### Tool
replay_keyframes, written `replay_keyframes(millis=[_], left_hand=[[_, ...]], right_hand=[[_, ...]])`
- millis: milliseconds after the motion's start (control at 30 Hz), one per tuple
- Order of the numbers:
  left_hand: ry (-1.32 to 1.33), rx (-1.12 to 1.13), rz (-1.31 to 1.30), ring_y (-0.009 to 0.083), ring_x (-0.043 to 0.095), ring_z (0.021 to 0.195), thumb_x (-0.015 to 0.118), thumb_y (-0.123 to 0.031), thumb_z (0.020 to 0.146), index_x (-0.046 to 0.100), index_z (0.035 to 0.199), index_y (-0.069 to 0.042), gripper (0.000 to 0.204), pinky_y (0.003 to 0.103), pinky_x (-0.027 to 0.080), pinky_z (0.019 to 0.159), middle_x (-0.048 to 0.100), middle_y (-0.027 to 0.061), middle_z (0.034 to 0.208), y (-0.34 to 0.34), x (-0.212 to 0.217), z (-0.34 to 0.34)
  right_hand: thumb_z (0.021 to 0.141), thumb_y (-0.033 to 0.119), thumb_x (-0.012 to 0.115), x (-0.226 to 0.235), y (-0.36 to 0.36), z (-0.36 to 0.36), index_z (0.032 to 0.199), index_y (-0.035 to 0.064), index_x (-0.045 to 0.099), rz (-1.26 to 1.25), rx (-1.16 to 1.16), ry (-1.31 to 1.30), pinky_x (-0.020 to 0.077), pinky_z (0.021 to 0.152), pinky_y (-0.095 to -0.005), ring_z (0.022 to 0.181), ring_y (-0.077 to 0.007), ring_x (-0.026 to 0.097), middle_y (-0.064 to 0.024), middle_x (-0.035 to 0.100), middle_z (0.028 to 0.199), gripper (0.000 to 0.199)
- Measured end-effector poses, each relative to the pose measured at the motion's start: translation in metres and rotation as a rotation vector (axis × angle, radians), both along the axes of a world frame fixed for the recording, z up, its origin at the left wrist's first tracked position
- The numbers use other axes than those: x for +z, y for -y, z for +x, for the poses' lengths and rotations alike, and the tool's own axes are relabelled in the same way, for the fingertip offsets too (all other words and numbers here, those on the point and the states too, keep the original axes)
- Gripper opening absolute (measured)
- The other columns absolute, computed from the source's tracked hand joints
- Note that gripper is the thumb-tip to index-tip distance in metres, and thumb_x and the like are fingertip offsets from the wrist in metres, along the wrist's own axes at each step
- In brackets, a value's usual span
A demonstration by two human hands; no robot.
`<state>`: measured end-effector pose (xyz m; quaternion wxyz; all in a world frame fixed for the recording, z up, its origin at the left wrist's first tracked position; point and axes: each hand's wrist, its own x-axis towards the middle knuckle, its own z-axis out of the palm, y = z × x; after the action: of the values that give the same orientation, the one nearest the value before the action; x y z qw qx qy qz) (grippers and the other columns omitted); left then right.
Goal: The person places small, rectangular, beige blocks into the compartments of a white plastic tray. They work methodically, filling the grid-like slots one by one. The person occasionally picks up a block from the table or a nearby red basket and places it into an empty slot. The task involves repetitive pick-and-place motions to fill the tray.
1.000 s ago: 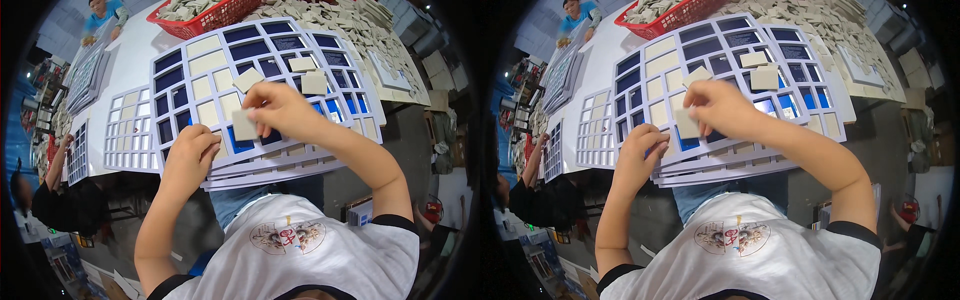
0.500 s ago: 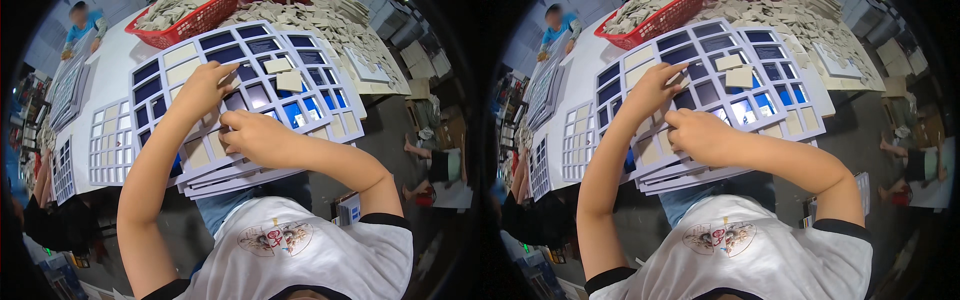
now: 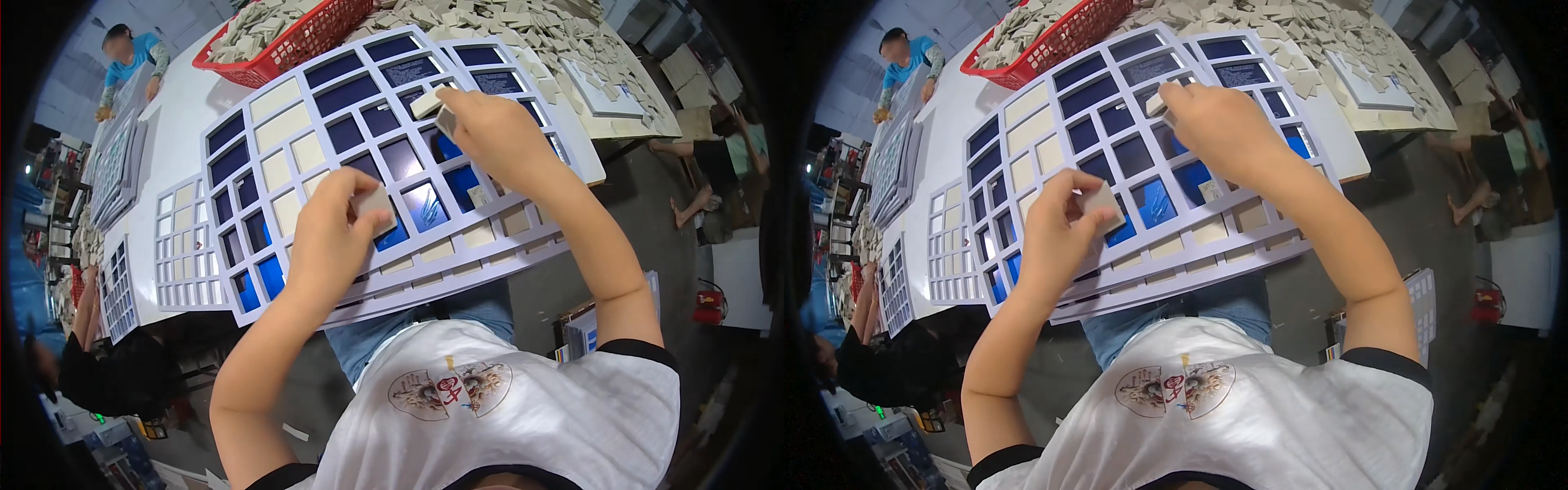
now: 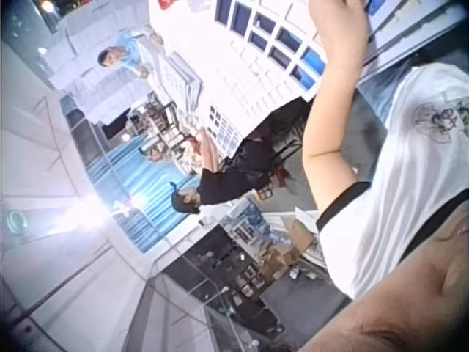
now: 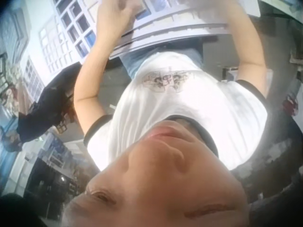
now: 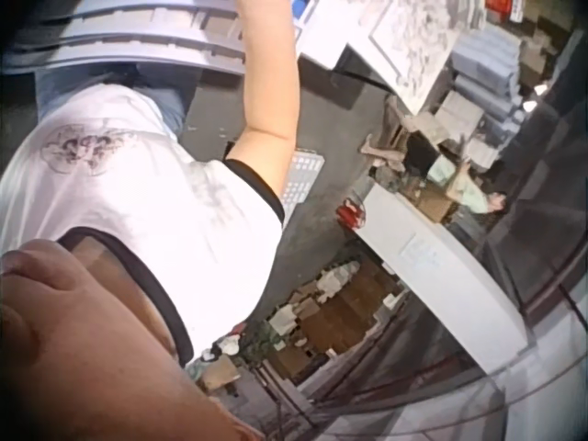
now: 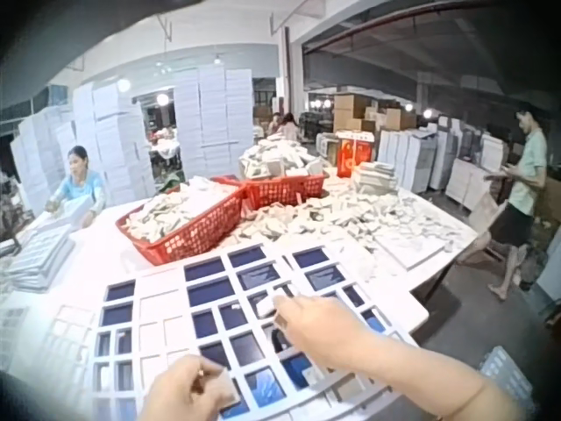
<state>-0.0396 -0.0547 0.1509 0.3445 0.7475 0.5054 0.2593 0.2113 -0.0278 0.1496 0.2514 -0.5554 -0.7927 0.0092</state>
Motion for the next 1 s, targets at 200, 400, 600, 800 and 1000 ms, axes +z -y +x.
replay_keyframes(millis=[200,400,600,800,1000], left_hand=[[0.105,0.081,0.101,0.0214,0.054,0.075,0.077,-0.004,0.077,0.059,0.098,0.0,0.028,0.034,0.046,0.07,0.06,0.0102,0.09,0.004,-0.021,0.008],[0.157,0.128,-0.013,0.0245,0.053,0.079,0.078,-0.005,0.077,0.062,0.099,0.0,0.028,0.035,0.045,0.073,0.057,0.0101,0.097,0.008,-0.021,0.012],[-0.322,-0.106,0.549,0.0307,0.052,0.101,0.076,-0.011,0.08,0.068,0.106,-0.002,0.029,0.047,0.036,0.093,0.055,0.0101,0.11,0.019,-0.015,-0.004],[-0.248,-0.196,0.508,0.0279,0.058,0.094,0.073,-0.005,0.082,0.07,0.104,-0.005,0.022,0.041,0.043,0.09,0.064,0.0075,0.094,0.004,-0.006,-0.004],[-0.021,-0.2,0.337,0.0247,0.062,0.095,0.068,-0.003,0.087,0.065,0.121,-0.005,0.034,0.034,0.051,0.084,0.063,0.012,0.115,-0.078,0.006,0.028]], right_hand=[[0.089,0.002,0.06,0.0,0.017,-0.008,0.104,-0.0009,0.063,-0.618,0.204,-0.92,0.0534,0.073,-0.0335,0.079,-0.0197,0.067,-0.011,0.07,0.095,0.016],[0.089,-0.002,0.061,-0.008,0.027,-0.021,0.099,-0.0006,0.066,-0.578,0.117,-0.691,0.0499,0.078,-0.0267,0.085,-0.0119,0.062,-0.0066,0.065,0.093,0.011],[0.082,0.002,0.069,-0.009,0.028,-0.016,0.095,0.0024,0.067,-0.115,0.261,-0.223,0.047,0.087,-0.0364,0.099,-0.0258,0.056,-0.0083,0.058,0.097,0.013],[0.078,0.007,0.074,-0.004,0.016,-0.008,0.094,0.0054,0.068,-0.441,0.333,-0.311,0.0433,0.092,-0.037,0.1,-0.0283,0.053,-0.0065,0.054,0.099,0.017],[0.079,0.01,0.072,-0.005,0.023,-0.006,0.093,0.0069,0.066,-0.227,0.473,-0.122,0.0401,0.095,-0.0409,0.101,-0.0299,0.052,-0.0073,0.055,0.101,0.015]])
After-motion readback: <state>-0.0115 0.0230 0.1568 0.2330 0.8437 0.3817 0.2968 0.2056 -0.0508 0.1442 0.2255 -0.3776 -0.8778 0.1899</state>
